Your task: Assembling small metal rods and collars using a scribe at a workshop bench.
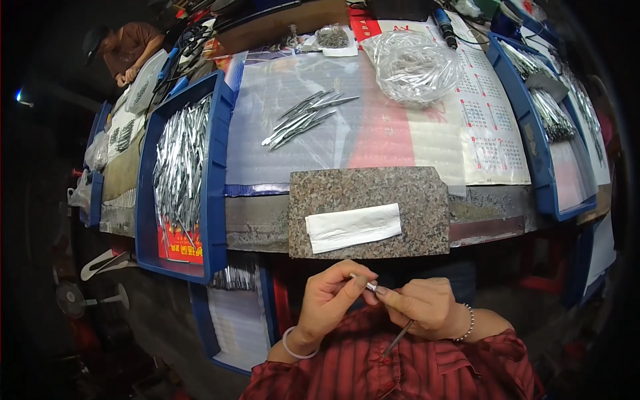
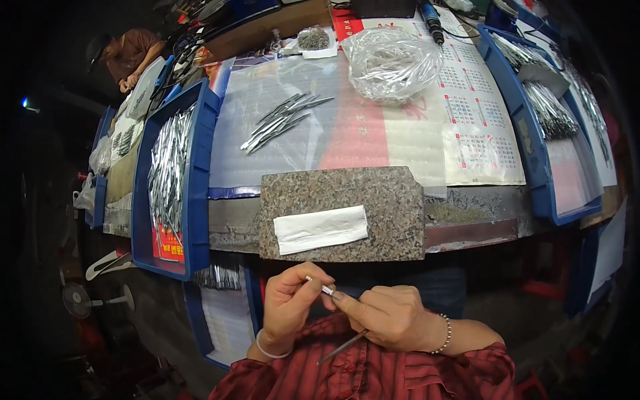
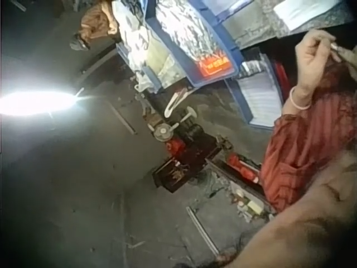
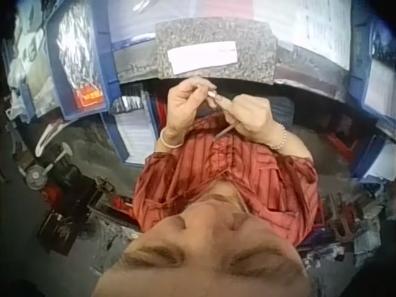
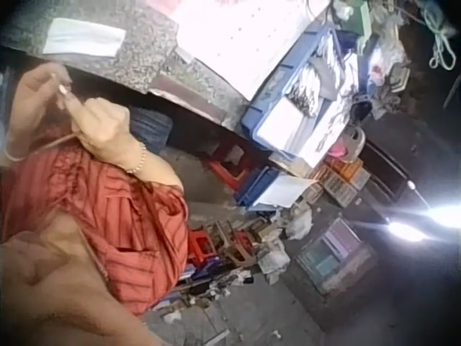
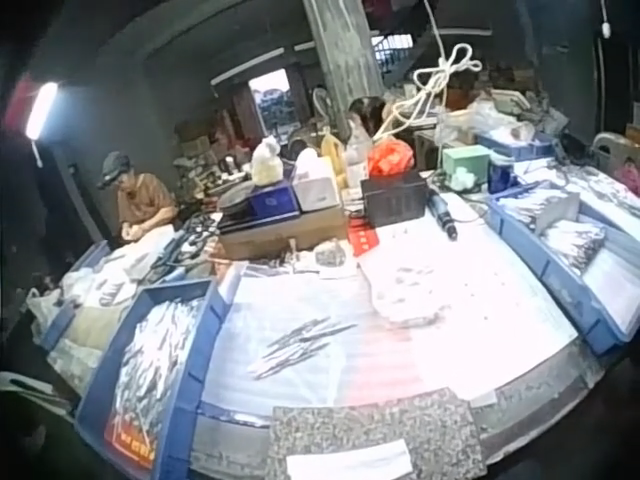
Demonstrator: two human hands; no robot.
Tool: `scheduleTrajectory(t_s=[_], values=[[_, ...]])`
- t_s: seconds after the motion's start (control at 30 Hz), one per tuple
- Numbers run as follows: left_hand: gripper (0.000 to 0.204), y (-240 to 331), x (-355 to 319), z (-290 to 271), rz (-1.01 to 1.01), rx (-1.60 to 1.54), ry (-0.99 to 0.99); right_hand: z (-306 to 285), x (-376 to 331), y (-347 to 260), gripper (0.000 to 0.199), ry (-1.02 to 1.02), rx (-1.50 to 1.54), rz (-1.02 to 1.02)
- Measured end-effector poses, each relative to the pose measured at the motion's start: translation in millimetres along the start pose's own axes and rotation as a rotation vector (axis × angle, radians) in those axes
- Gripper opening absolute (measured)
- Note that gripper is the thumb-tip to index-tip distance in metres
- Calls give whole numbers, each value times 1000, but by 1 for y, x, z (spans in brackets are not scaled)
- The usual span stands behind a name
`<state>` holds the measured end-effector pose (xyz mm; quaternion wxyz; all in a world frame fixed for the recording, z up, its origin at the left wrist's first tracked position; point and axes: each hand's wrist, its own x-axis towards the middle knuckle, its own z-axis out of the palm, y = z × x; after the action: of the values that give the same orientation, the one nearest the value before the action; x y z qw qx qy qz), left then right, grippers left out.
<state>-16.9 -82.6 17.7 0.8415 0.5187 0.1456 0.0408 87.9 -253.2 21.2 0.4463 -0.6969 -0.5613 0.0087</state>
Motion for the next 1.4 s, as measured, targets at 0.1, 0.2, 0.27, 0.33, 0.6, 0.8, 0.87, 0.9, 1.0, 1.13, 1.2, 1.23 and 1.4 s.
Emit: scheduleTrajectory(t_s=[0.1, 0.2, 0.27, 0.33, 0.6, 0.8, 0.87, 0.9, 1.0, 1.13, 1.2, 1.23, 1.4], values=[[15, 21, 10, -18, 247, 560, -127, -18, 14, 6, 28, -98, -85, -92], [18, 31, 20, -18, 469, 826, -80, -21, 31, 15, 29, -157, -92, -141], [19, 31, 24, -25, 589, 958, -26, -27, 46, 20, 24, -182, -105, -105], [19, 30, 32, -34, 709, 1054, 65, -37, 59, 25, 34, -119, -76, -12], [22, 13, 44, -56, 685, 1280, 134, -62, 54, 24, 30, -26, -46, 35], [27, 13, 44, -61, 663, 1247, 102, -18, 86, 35, 18, -302, -17, 187], [27, 14, 49, -62, 678, 1243, 92, -17, 76, 42, 24, -206, 55, 217], [27, 14, 47, -62, 678, 1251, 77, -18, 75, 41, 24, -209, 52, 222], [27, 12, 43, -62, 689, 1247, 89, -27, 83, 35, 36, -122, 79, 258], [27, 12, 45, -62, 688, 1248, 90, -36, 92, 14, 43, -65, 32, 280], [27, 11, 45, -62, 688, 1250, 91, -27, 84, 16, 30, 186, 120, -77], [27, 12, 44, -63, 687, 1251, 90, -38, 87, 4, 29, 31, 4, -62], [24, 22, 43, -68, 619, 1232, 69, 7, 94, 31, 19, -281, 15, 105]])
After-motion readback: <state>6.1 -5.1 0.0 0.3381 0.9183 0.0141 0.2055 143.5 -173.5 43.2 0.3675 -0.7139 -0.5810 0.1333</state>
